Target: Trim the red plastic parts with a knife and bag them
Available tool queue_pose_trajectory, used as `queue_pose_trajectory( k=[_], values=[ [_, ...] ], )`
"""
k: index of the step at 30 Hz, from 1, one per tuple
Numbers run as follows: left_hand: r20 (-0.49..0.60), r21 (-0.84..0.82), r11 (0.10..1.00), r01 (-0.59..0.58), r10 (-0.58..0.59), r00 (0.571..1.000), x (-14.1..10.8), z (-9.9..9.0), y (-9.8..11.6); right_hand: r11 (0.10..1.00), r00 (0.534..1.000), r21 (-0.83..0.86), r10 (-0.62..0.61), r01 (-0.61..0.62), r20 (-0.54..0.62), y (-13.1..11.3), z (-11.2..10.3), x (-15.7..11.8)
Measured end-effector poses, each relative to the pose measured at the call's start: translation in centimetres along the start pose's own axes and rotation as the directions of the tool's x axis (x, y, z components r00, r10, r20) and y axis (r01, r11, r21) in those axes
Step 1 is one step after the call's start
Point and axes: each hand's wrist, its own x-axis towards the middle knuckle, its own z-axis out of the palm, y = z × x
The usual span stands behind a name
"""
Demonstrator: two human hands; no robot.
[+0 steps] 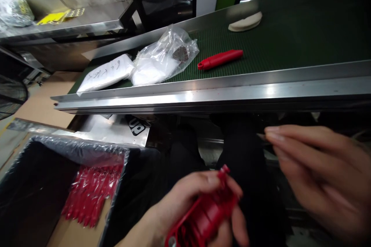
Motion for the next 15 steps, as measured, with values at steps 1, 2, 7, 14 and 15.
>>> queue_pose_trajectory(
  k=[1,2,7,14,15],
  values=[
    [-0.030,-0.037,0.997,-0.061,0.060,0.998,0.2,0.0,0.5,0.999,1.000,0.036,-0.023,0.023,0.021,-0.6,0.2,0.0],
    [-0.077,-0.066,0.990,-0.125,0.120,0.990,0.3,0.1,1.1,0.996,0.998,0.081,-0.045,0.043,0.031,-1.4,0.4,-0.1],
    [-0.278,-0.042,0.897,-0.440,0.413,0.867,1.1,1.5,4.5,0.979,0.990,0.200,-0.064,0.039,0.124,-5.6,2.3,-0.8],
    [-0.295,0.010,0.830,-0.558,0.536,0.791,1.4,2.1,4.8,0.982,0.985,0.188,-0.033,0.000,0.168,-7.9,4.2,-0.8],
    [-0.295,0.009,0.828,-0.561,0.539,0.789,1.4,2.2,4.7,0.984,0.985,0.179,-0.042,0.012,0.166,-7.8,4.3,-0.9]
  ],
)
